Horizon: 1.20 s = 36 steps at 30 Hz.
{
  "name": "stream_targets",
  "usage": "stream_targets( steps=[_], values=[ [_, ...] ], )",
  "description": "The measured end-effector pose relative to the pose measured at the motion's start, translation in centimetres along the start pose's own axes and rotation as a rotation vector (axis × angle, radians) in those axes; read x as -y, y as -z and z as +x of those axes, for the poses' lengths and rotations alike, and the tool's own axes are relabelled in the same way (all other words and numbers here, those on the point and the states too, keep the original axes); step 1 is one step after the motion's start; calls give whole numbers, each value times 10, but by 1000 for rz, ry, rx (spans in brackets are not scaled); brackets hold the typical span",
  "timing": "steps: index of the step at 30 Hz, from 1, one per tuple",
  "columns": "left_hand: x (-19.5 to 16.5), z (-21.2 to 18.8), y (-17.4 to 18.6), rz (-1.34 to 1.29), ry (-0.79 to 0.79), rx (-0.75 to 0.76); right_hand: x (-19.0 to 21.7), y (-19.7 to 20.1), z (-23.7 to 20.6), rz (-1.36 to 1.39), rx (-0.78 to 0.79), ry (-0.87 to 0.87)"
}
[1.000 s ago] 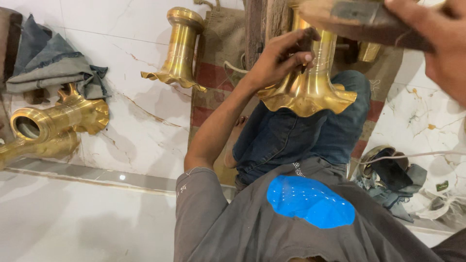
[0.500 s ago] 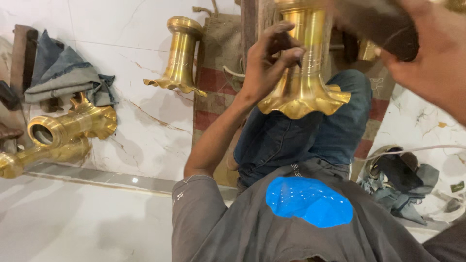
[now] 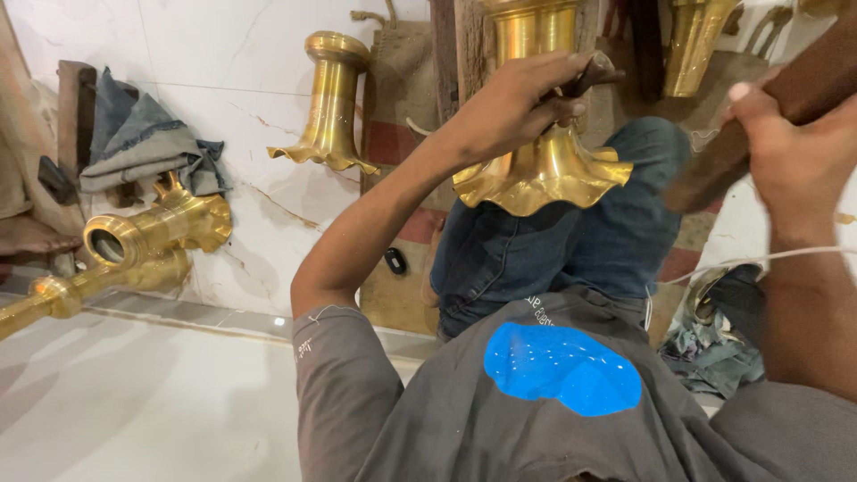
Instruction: The person sits on the floor holding a flared brass lamp base on their lap and hammers a punch along its surface with a wooden mallet, working the metal by hand. Near the end they lift and reposition the brass piece and continue working it.
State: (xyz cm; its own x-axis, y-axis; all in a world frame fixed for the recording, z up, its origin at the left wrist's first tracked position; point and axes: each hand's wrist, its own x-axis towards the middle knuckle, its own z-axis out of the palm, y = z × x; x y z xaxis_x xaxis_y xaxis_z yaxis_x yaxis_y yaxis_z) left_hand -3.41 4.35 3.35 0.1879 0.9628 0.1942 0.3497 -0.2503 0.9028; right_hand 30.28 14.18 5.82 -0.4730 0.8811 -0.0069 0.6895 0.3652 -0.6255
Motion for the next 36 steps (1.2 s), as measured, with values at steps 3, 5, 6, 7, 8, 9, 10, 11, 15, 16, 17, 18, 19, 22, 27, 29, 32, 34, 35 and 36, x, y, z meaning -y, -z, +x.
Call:
stream_targets(
  steps=[3,5,6,7,8,9,10,11,15,16,17,18,19,22,27,29,32,34,35,36],
  values=[
    [1,-5,-2,-56,27,-33,1,18,21,-270,143,244],
    [0,-10,-6,-78,64,-109,7,20,41,-184,215,369],
    [-1,-13,-9,-88,101,-157,13,20,48,-87,234,310],
    [-1,-14,-12,-96,137,-204,19,18,60,-44,252,308],
    [-2,-16,-15,-101,146,-251,27,18,66,0,270,305],
    [-2,-17,-17,-104,152,-297,36,17,77,-9,285,360],
    [-3,-18,-19,-110,163,-342,46,19,80,-44,309,422],
    [-3,-20,-20,-92,174,-345,58,21,84,-76,330,485],
    [-7,-25,-21,-118,293,-347,101,37,88,-287,352,659],
    [-9,-27,-21,-157,348,-338,109,38,87,-332,344,665],
    [-10,-26,-21,-100,304,-343,115,39,89,-383,335,676],
    [-11,-26,-21,-37,260,-352,119,38,90,-432,322,695],
    [-13,-25,-20,29,218,-359,120,34,90,-415,340,603],
    [-16,-23,-19,-70,264,-313,112,26,89,-326,396,284],
    [-20,-18,-15,-168,254,-255,83,25,75,-340,214,407],
    [-20,-15,-12,-151,218,-232,75,26,70,-341,220,373],
    [-22,-15,-11,-33,217,-162,68,24,62,-349,281,439],
    [-23,-16,-10,-51,259,-139,66,22,57,-186,199,415],
    [-24,-16,-9,-67,242,-136,65,21,55,-166,180,418],
    [-24,-16,-9,-85,227,-130,64,22,52,-271,208,442]
  ],
)
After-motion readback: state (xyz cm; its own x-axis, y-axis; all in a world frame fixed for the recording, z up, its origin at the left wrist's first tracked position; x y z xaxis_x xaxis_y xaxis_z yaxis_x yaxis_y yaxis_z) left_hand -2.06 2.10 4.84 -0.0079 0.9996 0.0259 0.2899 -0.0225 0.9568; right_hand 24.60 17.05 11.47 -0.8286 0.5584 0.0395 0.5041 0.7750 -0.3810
